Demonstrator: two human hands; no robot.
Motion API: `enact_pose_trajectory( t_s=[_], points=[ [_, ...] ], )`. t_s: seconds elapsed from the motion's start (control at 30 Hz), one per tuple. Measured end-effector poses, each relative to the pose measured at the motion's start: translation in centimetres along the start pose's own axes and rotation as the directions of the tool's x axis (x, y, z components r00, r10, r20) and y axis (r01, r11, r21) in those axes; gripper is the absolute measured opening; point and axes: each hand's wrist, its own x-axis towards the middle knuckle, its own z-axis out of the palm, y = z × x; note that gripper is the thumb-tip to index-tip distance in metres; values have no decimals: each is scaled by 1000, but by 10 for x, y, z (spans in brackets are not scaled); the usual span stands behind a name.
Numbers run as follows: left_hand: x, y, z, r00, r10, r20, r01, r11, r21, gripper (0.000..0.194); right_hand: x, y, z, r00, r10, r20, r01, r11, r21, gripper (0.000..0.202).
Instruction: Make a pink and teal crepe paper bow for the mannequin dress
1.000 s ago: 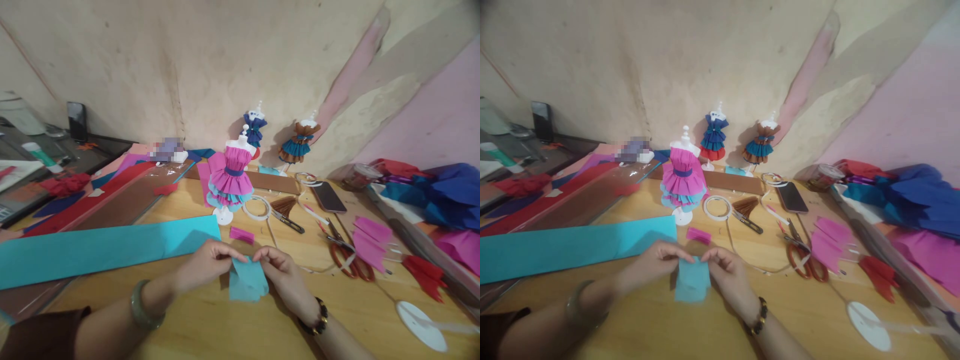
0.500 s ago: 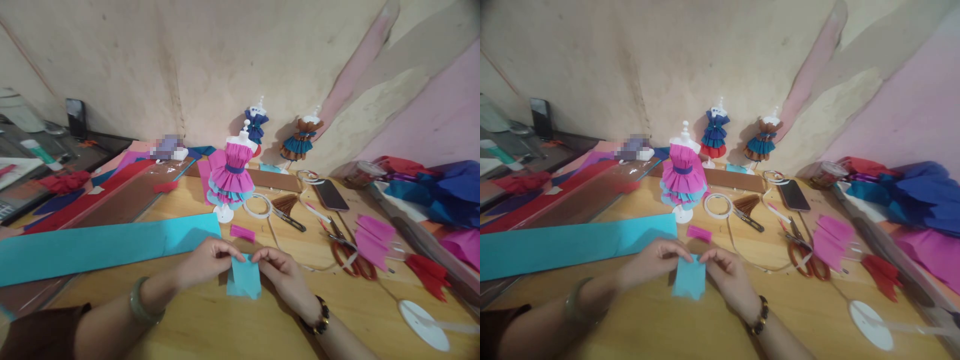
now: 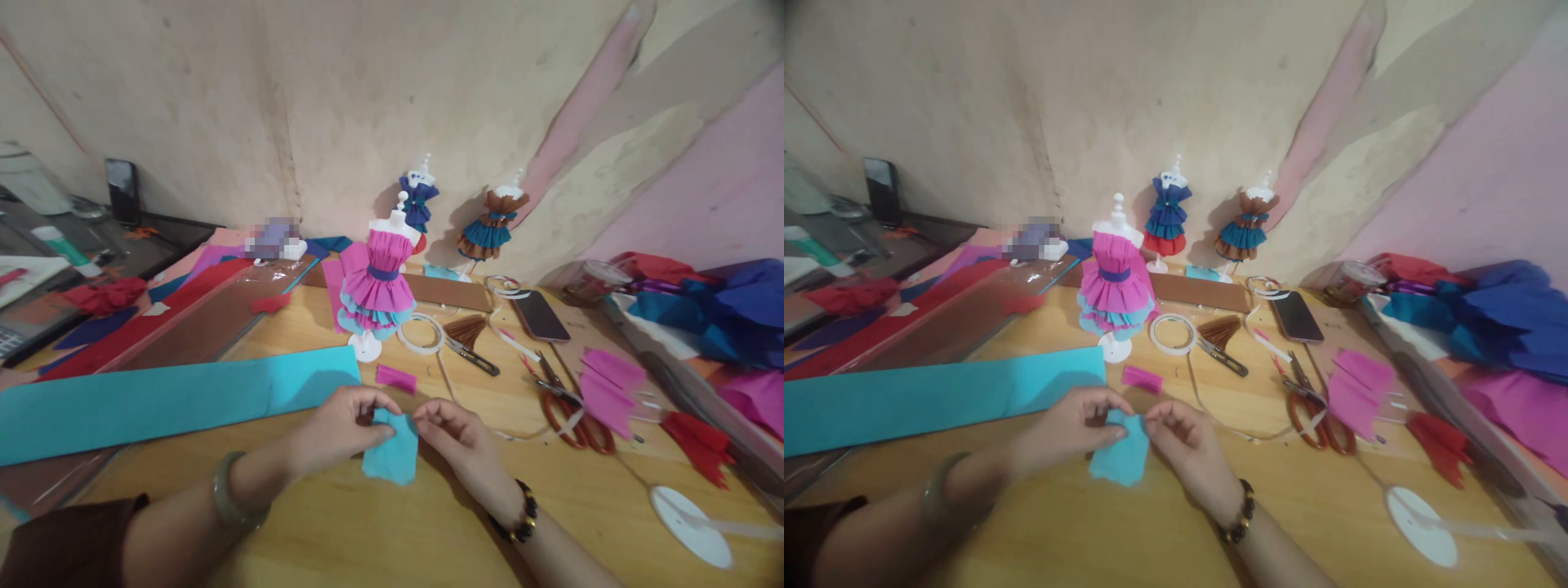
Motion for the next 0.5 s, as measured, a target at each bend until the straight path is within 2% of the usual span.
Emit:
enact_pose_trajectory(
  t_s=[0.1,0.17,0.3,0.5],
  points=[
    [2,-2,2,999,50,-13,-51,998,-45,31,3,0,4,999,-8,-32,9,999,31,36],
    [2,-3,3,997,79,19,-77,994,-80,36,3,1,6,1000,4,-29,-3,1000,31,43],
    [0,-2,2,993,96,76,-88,990,-106,41,2,4,8,1000,-10,-27,10,1000,-10,40],
    [-2,3,-1,998,-18,64,22,998,-61,25,0,6,7,997,-74,-27,72,996,-50,36]
  ],
)
